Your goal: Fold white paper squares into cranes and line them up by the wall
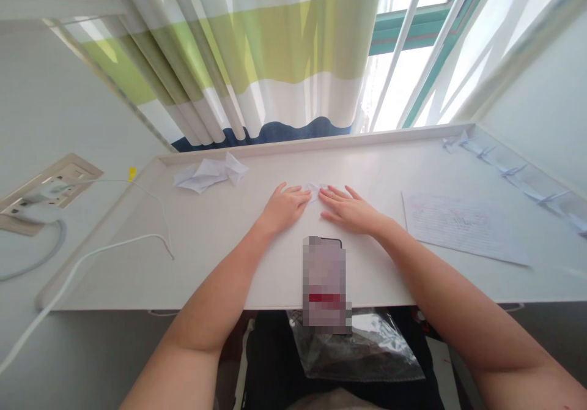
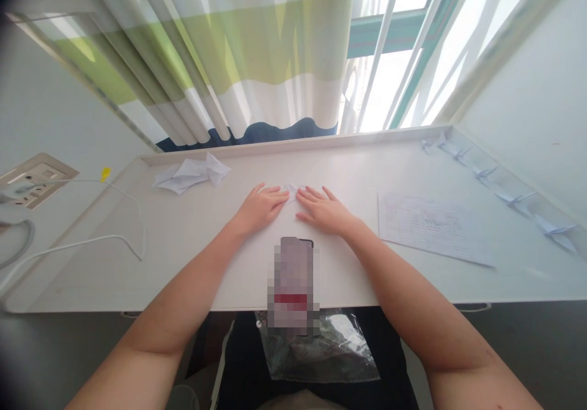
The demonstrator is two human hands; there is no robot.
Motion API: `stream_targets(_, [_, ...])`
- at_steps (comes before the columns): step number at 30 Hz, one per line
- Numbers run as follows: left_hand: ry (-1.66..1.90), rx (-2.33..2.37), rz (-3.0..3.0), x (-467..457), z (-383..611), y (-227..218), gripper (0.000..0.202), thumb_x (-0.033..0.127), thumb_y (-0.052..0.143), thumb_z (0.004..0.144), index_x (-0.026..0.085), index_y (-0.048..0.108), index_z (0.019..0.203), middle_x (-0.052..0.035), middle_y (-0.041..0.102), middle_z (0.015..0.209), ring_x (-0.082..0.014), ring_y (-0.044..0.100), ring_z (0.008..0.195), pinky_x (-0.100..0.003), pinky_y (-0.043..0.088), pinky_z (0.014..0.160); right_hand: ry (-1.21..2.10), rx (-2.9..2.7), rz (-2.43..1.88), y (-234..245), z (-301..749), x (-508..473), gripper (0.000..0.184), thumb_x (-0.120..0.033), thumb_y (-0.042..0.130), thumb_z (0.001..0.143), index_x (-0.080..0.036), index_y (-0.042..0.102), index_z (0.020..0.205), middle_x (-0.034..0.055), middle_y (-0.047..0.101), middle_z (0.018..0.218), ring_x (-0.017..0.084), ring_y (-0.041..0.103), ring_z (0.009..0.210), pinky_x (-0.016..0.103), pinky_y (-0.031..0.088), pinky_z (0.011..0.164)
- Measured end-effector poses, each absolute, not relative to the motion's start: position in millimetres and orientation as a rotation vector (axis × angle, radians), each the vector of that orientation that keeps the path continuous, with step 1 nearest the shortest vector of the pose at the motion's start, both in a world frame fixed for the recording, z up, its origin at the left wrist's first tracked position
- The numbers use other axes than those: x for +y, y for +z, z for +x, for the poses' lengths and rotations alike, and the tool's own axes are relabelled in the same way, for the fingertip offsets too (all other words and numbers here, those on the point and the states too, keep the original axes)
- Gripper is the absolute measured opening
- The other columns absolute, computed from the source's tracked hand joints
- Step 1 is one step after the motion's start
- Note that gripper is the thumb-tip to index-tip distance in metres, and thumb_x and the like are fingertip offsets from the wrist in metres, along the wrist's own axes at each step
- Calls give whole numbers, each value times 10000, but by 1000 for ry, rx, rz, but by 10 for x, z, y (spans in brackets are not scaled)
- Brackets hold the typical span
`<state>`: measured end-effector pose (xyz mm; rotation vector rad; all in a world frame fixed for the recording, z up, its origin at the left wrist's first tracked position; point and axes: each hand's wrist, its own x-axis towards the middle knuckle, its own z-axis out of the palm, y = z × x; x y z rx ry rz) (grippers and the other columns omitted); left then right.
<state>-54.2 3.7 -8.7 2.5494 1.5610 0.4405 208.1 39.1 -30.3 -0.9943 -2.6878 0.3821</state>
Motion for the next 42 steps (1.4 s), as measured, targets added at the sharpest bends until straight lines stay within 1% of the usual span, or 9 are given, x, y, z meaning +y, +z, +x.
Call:
stream_targets(5, [429,1489,2646,-37,-537,-50,332,363,592,1098,342,825,1333,-46,747,1529,-338,587,1496,-630,323,1351,393,-2649,-1158,-290,2143,457,748,-716,423,1112,-314,443,1743,98,447,1807,385,348,1714,696,171,1408])
stream_targets(10, [448,1448,2711,-27,-535,-72,308,393,624,1094,323,861,1278,-85,768,1465,-350,599,1456,-588,435,1274,399,-2620,-1246,-252,2094,509,713,-669,378,1137,-288,451,1735,104,434,1813,393,366,1705,714,207,1393])
stream_targets(14, [434,1375,2715,-6,-527,-72,291,357,609,1109,342,851,1270,-51,746,1516,-320,558,1554,-617,333,1362,384,-2568,-1260,-267,2084,556,682,-666,406,1131,-314,480,1710,95,469,1797,396,405,1685,710,241,1384])
stream_targets(20, [432,1193,2636,8,-573,-85,368,368,534,1141,294,820,1362,-88,708,1578,-268,659,1481,-477,493,1288,397,-2557,-1322,-256,2080,573,671,-605,420,1140,-253,480,1709,120,435,1812,403,376,1698,712,256,1378])
stream_targets(27, [400,1215,2585,-94,-610,-68,324,423,665,1085,408,811,1373,-17,598,1699,-354,479,1622,-624,353,1365,374,-2413,-1236,-257,2090,614,519,-508,559,1100,-226,667,1522,153,619,1670,401,531,1569,648,380,1315])
stream_targets(30, [495,1228,2574,-89,-596,-57,292,359,662,1075,362,831,1313,-44,631,1654,-333,526,1569,-597,387,1350,415,-2398,-1163,-266,2090,636,528,-408,604,1070,-203,640,1556,163,659,1622,385,542,1548,627,372,1315])
stream_targets(33, [677,1326,2500,-39,-619,-77,381,236,592,1061,285,746,1405,-91,713,1529,-302,613,1463,-570,458,1306,461,-2401,-1103,-279,2087,649,506,-346,639,1043,-250,657,1540,139,734,1513,382,588,1483,648,363,1301])
stream_targets(36, [751,1368,2430,9,-661,-128,467,213,573,1038,243,650,1498,-117,694,1549,-302,611,1477,-555,476,1306,486,-2356,-1036,-286,2084,658,544,-285,678,1010,-287,644,1553,117,755,1449,373,629,1418,637,395,1277])
stream_targets(42, [652,1362,2502,-1,-653,-164,581,306,645,1039,296,572,1615,-79,475,1788,-341,370,1698,-607,313,1409,610,-2302,-948,-265,2087,659,482,-195,649,990,-293,703,1459,108,751,1327,315,730,1218,504,559,1133])
